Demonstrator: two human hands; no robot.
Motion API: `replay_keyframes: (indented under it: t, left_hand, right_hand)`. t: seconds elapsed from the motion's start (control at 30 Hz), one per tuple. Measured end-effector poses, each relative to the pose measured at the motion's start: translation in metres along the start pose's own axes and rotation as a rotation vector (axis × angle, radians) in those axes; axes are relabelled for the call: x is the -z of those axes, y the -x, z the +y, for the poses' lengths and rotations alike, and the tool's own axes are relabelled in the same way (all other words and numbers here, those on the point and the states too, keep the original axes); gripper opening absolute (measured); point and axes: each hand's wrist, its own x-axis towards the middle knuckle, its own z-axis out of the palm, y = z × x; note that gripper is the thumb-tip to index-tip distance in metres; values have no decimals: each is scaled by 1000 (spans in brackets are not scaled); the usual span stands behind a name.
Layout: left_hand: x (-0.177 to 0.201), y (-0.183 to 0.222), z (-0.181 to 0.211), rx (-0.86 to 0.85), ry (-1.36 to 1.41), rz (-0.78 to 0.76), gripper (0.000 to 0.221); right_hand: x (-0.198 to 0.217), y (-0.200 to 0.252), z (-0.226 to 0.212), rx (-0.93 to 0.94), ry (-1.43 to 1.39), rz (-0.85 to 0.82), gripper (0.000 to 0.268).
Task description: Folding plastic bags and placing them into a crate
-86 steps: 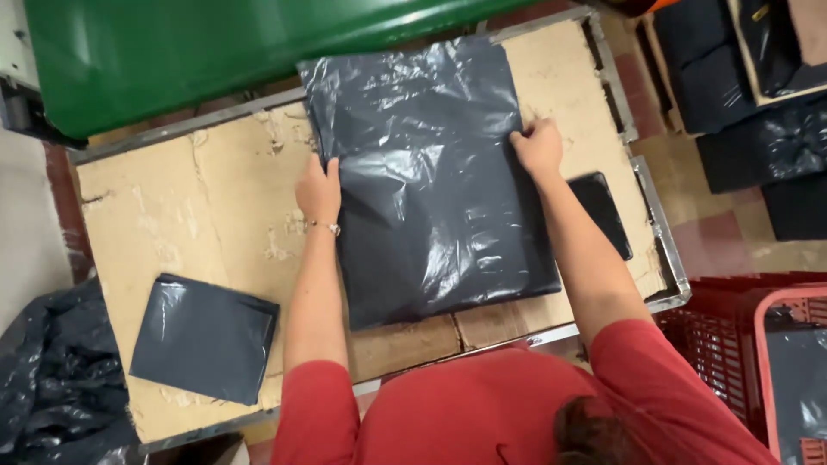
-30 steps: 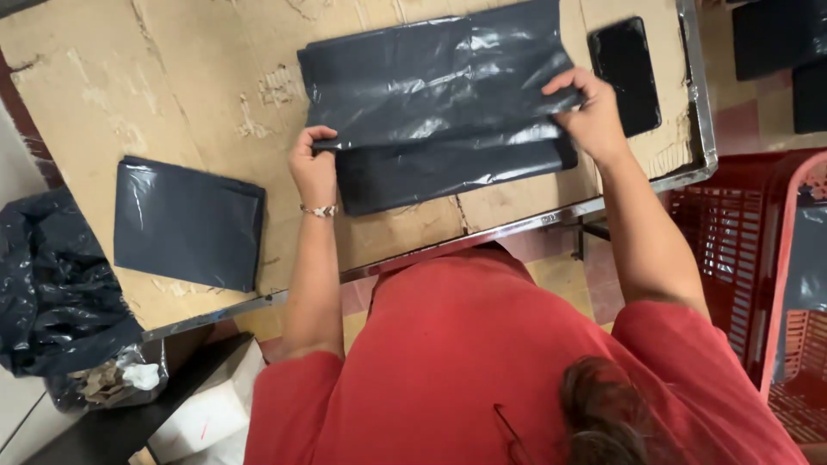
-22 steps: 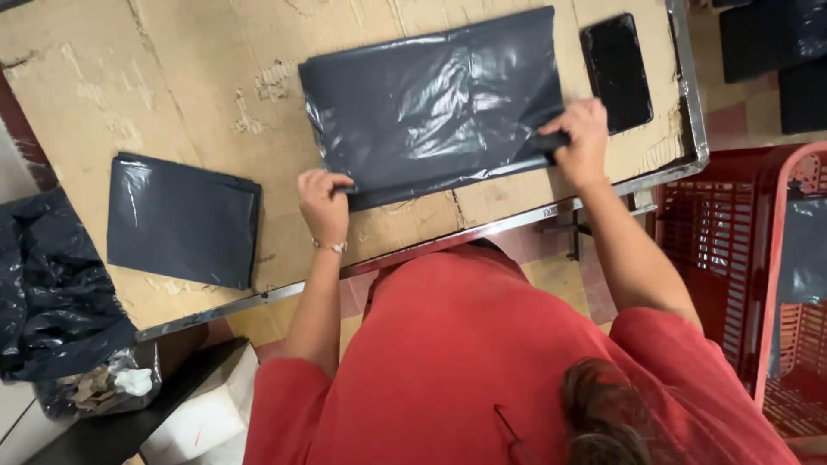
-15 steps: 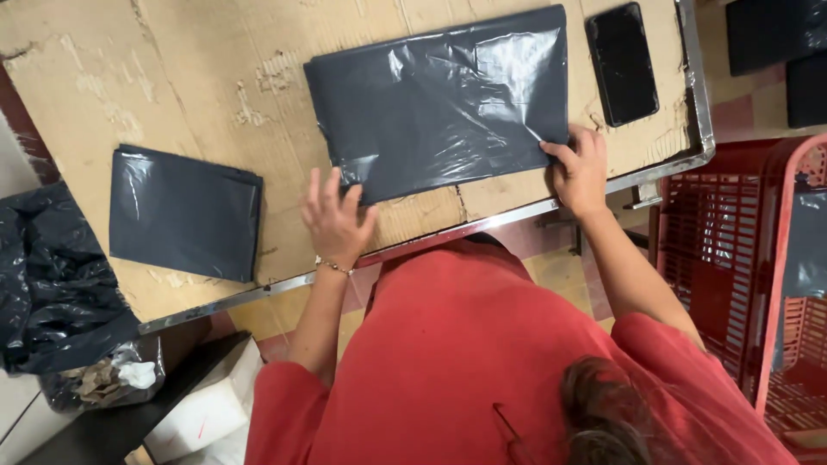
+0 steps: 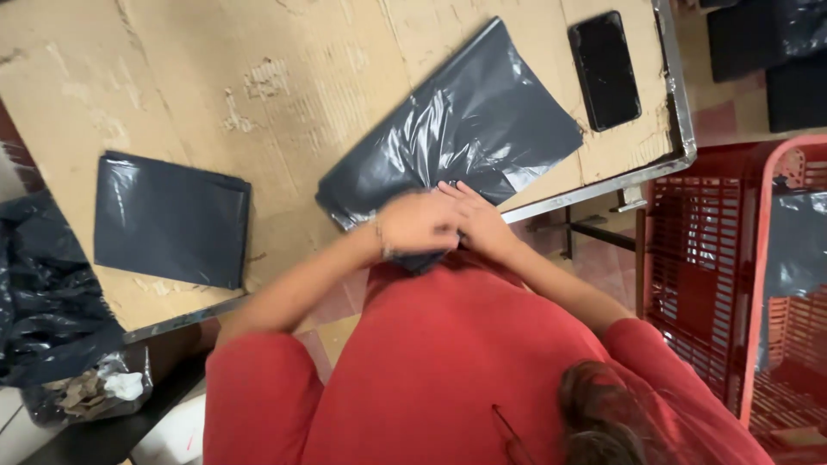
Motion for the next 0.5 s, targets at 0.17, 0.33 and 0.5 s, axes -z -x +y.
replay_keyframes:
  t: [0.17, 0.33, 0.5]
  left_hand:
    - [28, -57, -140, 170, 376, 133, 47]
    - [20, -67, -208, 561, 886, 358, 57]
    - [-17, -84, -228, 388, -260, 591, 36]
  right_hand:
    - [40, 21, -7, -315, -514, 54, 34]
    - [26, 76, 44, -1122, -895, 390, 39]
    - [29, 73, 74, -1321, -1609, 749, 33]
